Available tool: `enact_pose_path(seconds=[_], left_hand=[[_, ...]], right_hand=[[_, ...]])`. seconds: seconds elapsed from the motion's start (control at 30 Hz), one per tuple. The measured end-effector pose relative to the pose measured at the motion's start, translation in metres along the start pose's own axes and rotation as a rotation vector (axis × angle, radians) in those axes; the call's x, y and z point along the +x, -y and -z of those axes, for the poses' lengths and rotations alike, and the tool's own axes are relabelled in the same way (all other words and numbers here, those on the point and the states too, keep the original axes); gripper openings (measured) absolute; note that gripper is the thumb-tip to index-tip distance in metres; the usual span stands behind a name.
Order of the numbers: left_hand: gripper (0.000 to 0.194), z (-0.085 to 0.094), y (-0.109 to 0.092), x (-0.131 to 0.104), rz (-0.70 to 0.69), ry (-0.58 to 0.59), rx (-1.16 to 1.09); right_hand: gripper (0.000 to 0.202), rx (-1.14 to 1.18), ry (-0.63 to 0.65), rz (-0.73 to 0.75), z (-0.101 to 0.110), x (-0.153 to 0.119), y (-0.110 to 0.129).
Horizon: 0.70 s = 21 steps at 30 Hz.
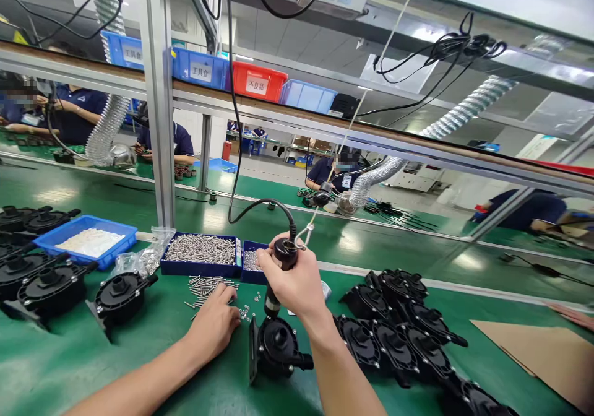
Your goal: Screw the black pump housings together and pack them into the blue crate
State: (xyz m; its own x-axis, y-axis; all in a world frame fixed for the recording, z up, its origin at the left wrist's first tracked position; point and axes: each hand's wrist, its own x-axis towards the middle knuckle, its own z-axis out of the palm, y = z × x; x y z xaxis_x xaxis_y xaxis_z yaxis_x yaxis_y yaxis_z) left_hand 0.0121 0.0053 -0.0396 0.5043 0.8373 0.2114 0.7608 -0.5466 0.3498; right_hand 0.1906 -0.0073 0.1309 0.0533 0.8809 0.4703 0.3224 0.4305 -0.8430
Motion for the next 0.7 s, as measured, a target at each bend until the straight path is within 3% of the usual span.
enact_pose_path(seconds=[0.13, 0.23, 0.3, 0.37, 0.43, 0.57, 0.7], left_hand=[[0.028, -0.008, -0.012, 0.001, 0.037, 0.026, 0.016], [0.015, -0.014, -0.027, -0.003, 0.283, 0.09, -0.508], [0.029, -0.018, -0.037, -0.007, 0.453, 0.231, -0.822], [0.04, -0.022, -0.044, -0.011, 0.555, 0.352, -0.964], [0.048, -0.023, -0.049, -0.015, 0.643, 0.378, -1.087], [0.056, -0.013, -0.053, -0.018, 0.799, 0.382, -1.358], [0.057, 0.003, -0.056, -0.024, 0.787, 0.434, -1.434]], right_hand=[[0.029, -0.034, -0.006, -0.02, 0.006, 0.005, -0.004], [0.031, -0.051, 0.004, -0.047, 0.012, 0.007, -0.006], [0.032, -0.063, 0.004, -0.052, 0.013, 0.007, -0.005], [0.033, -0.076, 0.013, -0.048, 0.011, 0.006, -0.004], [0.033, -0.089, 0.019, -0.044, 0.009, 0.006, -0.002], [0.034, -0.106, 0.026, -0.06, 0.008, 0.006, 0.001], [0.034, -0.127, 0.047, -0.08, 0.012, 0.006, 0.003]])
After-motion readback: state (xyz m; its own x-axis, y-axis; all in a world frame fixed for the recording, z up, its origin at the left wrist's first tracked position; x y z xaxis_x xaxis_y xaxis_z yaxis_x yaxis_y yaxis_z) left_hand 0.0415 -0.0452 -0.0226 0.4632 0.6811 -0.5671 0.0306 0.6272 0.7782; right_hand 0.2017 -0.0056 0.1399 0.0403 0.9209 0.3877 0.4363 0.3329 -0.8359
